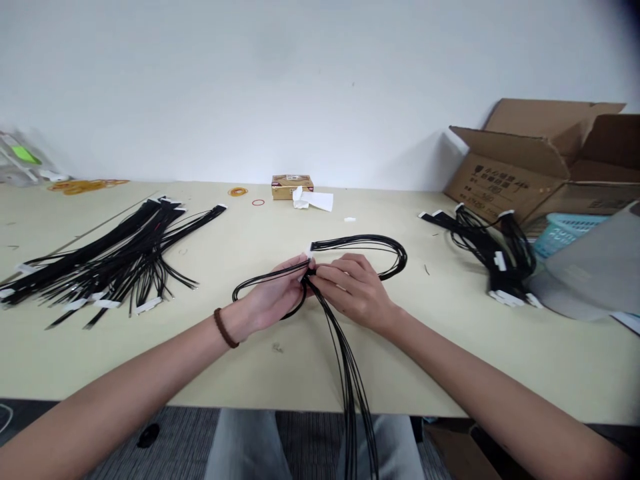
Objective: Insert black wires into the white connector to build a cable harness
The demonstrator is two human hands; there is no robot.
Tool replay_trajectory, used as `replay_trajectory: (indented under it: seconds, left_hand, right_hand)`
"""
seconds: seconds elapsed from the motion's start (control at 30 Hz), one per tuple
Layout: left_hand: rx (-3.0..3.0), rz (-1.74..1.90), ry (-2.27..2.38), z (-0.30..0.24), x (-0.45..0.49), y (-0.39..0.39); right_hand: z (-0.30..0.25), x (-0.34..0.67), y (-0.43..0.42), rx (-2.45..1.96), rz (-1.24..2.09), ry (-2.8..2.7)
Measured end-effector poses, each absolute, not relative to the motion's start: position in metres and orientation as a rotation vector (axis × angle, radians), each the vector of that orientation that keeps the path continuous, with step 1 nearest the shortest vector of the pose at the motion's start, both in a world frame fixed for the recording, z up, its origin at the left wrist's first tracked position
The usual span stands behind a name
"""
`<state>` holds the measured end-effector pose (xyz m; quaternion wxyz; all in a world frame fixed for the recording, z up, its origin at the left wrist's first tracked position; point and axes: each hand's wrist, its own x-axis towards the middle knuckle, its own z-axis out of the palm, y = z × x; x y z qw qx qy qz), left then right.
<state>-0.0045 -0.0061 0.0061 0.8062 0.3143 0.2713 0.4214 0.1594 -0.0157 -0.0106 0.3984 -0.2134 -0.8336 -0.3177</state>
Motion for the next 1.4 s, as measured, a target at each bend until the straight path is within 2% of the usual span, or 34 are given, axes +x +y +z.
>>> replay_trajectory:
  seconds: [0.27,0.4,0.53,0.63,0.73,0.87,0.97,1.13,1.4]
  left_hand:
    - [0.622,1.036,0.661,0.009,-0.006,-0.001]
    - [0.709,1.03,0.727,0.009,-0.008,0.001]
    - [0.749,1.039,0.776,0.009,-0.009,0.0]
    - [0.756,1.029,0.784,0.009,-0.01,-0.001]
    - [0.767,1.015,0.78,0.008,-0.01,-0.001]
    - [0.774,1.005,0.741,0.007,-0.011,-0.001]
    - [0.779,1.008,0.722,0.006,-0.01,-0.001]
    - [0.84,0.996,0.668,0.005,-0.009,-0.001]
    - [0.937,0.967,0.605,0.004,-0.01,-0.002]
  right_hand:
    - [0.0,0.155,-0.028,-0.614,-0.045,-2.021]
    - [0.013,0.157,-0.033,-0.789,0.436,-1.656]
    - [0.025,0.175,-0.023,-0.692,0.757,-1.128]
    - [0.032,0.193,-0.013,-0.715,0.675,-0.903]
    - [0.033,0.203,-0.01,-0.833,0.367,-0.925]
    - [0.028,0.192,-0.018,-0.909,-0.327,-1.406]
    - [0.018,0.178,-0.024,-0.789,-0.647,-1.754]
    - [0.002,0.168,-0.022,-0.762,-0.804,-1.906]
    - [-0.001,0.167,-0.021,-0.789,-0.819,-1.888]
